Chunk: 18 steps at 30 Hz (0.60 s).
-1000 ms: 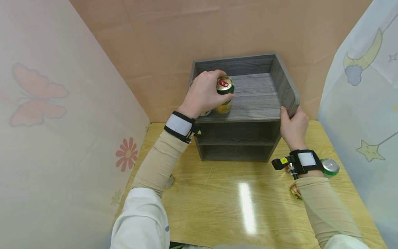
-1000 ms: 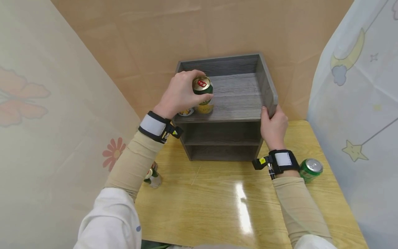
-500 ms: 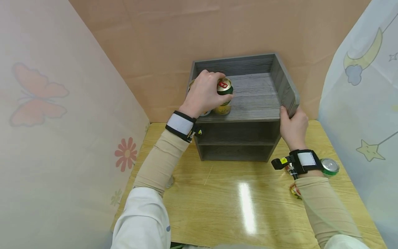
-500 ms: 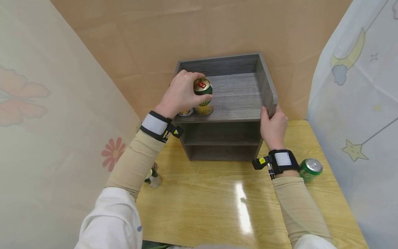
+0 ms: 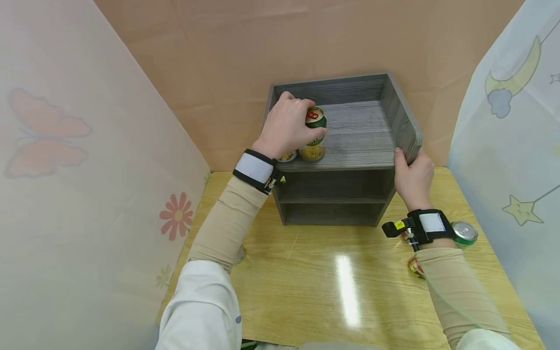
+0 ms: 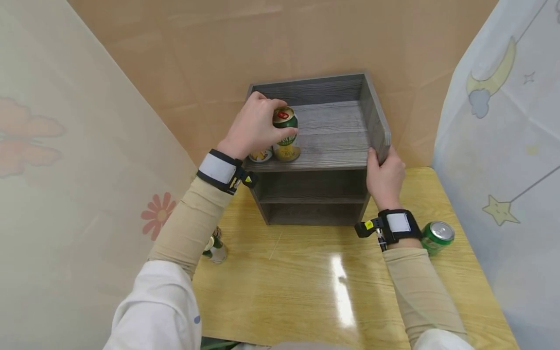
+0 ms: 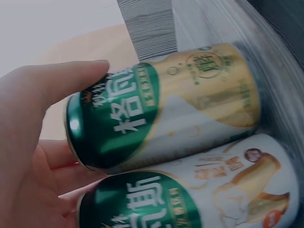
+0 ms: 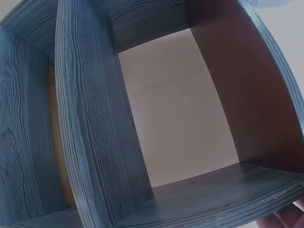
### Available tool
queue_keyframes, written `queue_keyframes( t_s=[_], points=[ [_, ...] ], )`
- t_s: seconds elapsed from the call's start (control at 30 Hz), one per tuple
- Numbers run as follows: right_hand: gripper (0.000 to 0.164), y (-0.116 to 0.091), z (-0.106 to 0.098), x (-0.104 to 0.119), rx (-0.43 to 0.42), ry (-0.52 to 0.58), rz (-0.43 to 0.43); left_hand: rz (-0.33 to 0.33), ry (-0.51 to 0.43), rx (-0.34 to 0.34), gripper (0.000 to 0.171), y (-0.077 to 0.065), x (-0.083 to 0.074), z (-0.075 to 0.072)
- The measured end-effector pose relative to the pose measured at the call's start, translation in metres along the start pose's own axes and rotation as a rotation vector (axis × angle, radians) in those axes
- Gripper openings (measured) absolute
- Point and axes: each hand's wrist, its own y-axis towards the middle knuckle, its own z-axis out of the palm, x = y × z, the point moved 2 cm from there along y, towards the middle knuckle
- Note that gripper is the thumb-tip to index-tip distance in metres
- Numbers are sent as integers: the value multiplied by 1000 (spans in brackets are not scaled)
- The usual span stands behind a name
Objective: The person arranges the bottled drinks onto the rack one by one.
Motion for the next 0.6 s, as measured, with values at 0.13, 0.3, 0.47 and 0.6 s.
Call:
queue_keyframes(
  t_s=[0.13, 0.3, 0.47, 0.6],
  points=[
    [40, 0, 1, 1, 0, -3, 3, 14, 63, -6, 63, 1, 0, -2],
    [39, 1, 2, 2, -7, -7, 6, 20, 78, -5, 62, 1, 0, -4],
    [41, 1, 1, 2, 5, -8, 17, 24, 62, -6, 63, 0, 2, -3],
    [43, 1, 2, 1, 15, -10, 22, 10, 45, -4, 82, -2, 4, -3]
  ],
)
